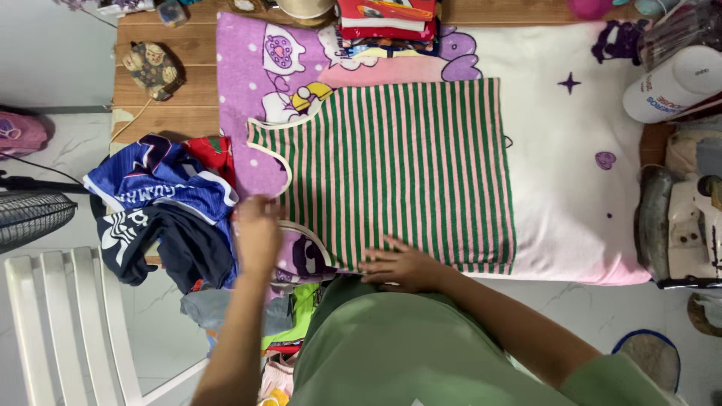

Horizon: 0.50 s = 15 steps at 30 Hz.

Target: The person folds several garments on a table, including a red t-shirt, a green and white striped tank top, a dark blue Adidas t-shirt, and a blue basketball jersey. Each item is smoothed and folded into a neat stack.

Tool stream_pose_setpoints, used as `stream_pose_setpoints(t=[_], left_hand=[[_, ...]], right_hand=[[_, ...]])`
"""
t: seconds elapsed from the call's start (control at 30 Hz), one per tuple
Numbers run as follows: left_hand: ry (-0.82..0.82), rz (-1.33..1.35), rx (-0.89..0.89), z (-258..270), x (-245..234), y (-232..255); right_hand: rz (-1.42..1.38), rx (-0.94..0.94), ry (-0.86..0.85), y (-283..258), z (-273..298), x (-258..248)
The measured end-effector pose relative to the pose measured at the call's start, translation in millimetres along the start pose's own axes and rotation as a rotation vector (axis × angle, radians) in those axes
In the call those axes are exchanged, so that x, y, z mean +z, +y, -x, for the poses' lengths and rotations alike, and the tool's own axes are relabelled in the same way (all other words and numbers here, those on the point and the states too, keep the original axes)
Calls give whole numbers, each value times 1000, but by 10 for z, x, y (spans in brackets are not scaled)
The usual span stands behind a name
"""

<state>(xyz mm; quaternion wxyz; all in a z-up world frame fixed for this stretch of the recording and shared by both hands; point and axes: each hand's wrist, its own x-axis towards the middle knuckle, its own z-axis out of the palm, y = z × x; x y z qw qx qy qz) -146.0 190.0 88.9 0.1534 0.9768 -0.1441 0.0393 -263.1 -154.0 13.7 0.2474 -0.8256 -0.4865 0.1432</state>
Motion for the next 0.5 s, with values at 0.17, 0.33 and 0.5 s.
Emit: stream_pose_setpoints(t=[0.17, 0.33, 0.5], left_hand=[[35, 450, 122, -124, 875, 1160], [-131, 110, 175, -30, 1125, 1292], [-218, -159, 24, -72, 901, 833]], right_hand=[[24, 259, 274, 123, -218, 166], [312, 731, 102, 202, -212, -303], [247, 1183, -34, 234, 185, -714]])
